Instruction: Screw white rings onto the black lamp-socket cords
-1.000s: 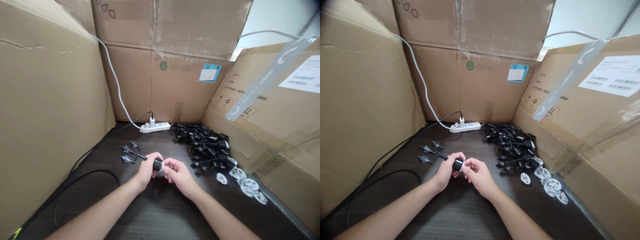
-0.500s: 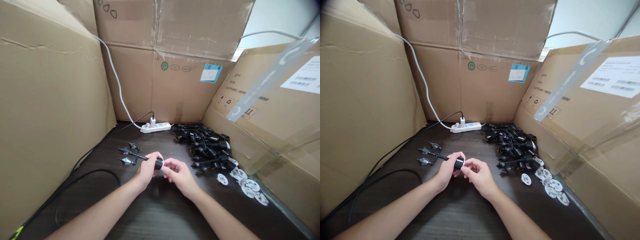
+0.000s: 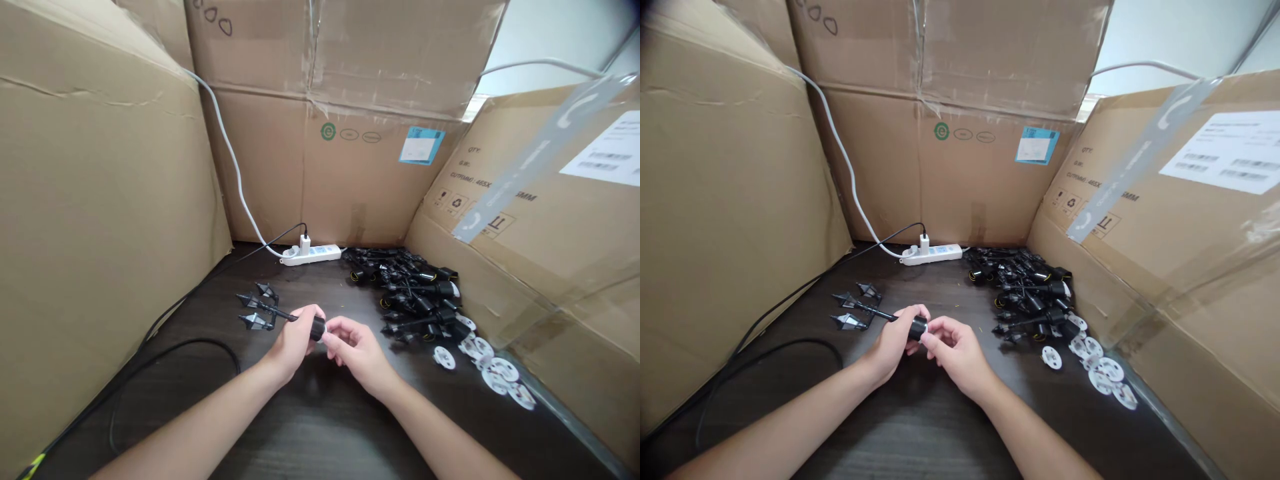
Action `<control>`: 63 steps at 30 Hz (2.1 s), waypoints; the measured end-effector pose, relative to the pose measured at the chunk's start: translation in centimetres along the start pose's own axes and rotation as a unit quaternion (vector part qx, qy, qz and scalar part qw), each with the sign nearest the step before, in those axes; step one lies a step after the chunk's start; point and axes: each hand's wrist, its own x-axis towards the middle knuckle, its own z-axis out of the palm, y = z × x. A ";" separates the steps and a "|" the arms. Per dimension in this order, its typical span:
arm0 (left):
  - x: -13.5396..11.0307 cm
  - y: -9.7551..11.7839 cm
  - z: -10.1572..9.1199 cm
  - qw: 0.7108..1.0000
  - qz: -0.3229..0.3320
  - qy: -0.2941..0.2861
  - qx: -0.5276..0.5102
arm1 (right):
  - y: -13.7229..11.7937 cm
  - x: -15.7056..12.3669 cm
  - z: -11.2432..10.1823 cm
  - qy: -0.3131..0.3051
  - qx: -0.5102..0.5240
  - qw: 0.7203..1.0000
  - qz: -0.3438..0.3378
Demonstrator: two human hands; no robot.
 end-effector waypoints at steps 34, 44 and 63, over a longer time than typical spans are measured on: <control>0.1 0.4 -0.2 0.997 0.037 -0.039 0.051 | 0.2 0.3 -0.1 0.002 0.031 0.999 -0.008; -0.1 0.4 -0.2 0.998 0.040 -0.051 0.026 | -0.4 0.1 -0.2 -0.012 0.007 1.000 -0.013; -0.1 0.1 -0.3 0.997 0.034 -0.067 0.019 | -0.2 0.2 -0.2 -0.013 0.046 0.999 0.013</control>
